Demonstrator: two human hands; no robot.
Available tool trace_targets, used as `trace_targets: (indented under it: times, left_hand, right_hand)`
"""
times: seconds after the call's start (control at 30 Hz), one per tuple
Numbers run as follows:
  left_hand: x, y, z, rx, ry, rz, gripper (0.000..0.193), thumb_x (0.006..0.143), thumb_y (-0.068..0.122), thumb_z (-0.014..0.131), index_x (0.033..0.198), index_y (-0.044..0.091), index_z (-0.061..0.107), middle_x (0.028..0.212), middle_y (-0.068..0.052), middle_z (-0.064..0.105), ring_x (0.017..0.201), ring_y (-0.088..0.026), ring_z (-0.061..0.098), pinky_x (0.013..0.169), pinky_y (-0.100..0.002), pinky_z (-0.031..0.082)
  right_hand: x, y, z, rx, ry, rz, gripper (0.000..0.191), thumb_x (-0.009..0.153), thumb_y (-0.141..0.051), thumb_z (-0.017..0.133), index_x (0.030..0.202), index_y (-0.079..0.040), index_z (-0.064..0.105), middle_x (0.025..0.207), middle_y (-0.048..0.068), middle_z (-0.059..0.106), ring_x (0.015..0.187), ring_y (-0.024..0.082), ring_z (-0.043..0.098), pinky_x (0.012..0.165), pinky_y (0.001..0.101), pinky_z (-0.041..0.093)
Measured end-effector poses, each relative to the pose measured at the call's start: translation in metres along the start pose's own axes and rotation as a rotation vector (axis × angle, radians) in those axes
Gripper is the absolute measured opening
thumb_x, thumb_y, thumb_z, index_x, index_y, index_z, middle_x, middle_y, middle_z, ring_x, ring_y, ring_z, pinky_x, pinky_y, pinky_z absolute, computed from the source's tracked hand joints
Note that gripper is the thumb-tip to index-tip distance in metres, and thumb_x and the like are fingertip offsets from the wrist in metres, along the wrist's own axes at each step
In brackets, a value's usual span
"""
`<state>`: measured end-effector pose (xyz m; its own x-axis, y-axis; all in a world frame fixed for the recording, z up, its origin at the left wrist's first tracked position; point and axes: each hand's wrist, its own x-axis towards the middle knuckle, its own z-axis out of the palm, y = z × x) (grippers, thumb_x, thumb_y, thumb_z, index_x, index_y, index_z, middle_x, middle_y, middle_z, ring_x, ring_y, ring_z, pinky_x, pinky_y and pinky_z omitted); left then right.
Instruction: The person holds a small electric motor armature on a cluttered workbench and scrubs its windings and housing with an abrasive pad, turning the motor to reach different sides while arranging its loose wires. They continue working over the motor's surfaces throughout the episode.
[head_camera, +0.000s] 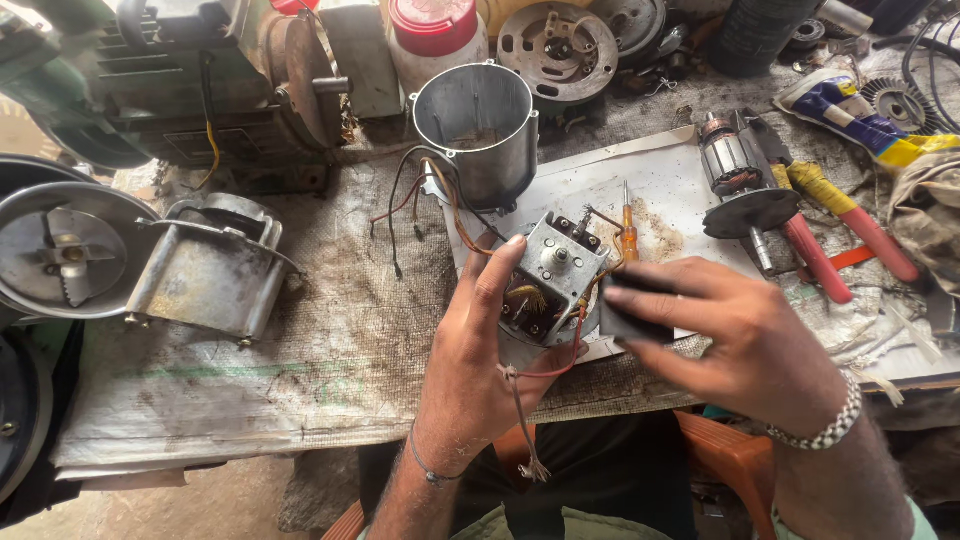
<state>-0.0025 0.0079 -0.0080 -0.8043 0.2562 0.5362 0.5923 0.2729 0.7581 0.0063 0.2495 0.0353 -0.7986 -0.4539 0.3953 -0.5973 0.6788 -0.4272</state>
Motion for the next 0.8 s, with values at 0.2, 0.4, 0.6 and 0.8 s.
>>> trace_targets:
  times: [0.2,0.4,0.6,0.8]
  left_hand:
    - [-0.0017,0.0001,-0.0011,-0.014,-0.001,-0.007,0.092,0.086,0.02,0.088,0.158,0.015,0.032,0.146,-0.019,0.054,0.122,-0.03,0.072,0.098,-0.039,0.064]
    - [-0.0025,-0.0009,-0.0012,0.009,0.003,0.004,0.094,0.085,0.02,0.088,0.158,0.016,0.03,0.15,-0.021,0.05,0.124,-0.032,0.07,0.098,-0.041,0.063]
    - [-0.0006,-0.0008,0.0014,0.009,-0.028,-0.049,0.095,0.084,0.025,0.089,0.158,0.015,0.03,0.142,-0.018,0.054,0.117,-0.029,0.074,0.092,-0.038,0.061]
    - [0.0025,0.0021,0.0025,-0.048,-0.011,-0.009,0.091,0.085,0.019,0.088,0.157,0.011,0.032,0.142,-0.019,0.054,0.118,-0.03,0.074,0.094,-0.038,0.065]
  right_hand:
    - [-0.0005,-0.0025,0.0025,0.081,0.001,0.06,0.04,0.079,-0.007,0.079,0.118,-0.013,0.076,0.122,0.01,0.073,0.106,0.022,0.075,0.086,0.0312,0.06]
    - [-0.0007,-0.0038,0.009,-0.035,0.036,0.012,0.042,0.076,-0.003,0.075,0.118,-0.009,0.075,0.123,0.01,0.072,0.118,0.03,0.069,0.098,0.0385,0.055]
    - [-0.0013,-0.0017,0.0069,-0.073,0.024,0.03,0.046,0.074,0.003,0.071,0.118,-0.009,0.075,0.126,0.011,0.072,0.121,0.032,0.067,0.101,0.0393,0.054]
    - [-0.0027,0.0005,0.0016,-0.051,0.025,0.034,0.05,0.072,0.005,0.069,0.119,-0.008,0.075,0.126,0.012,0.072,0.123,0.033,0.066,0.102,0.0406,0.053]
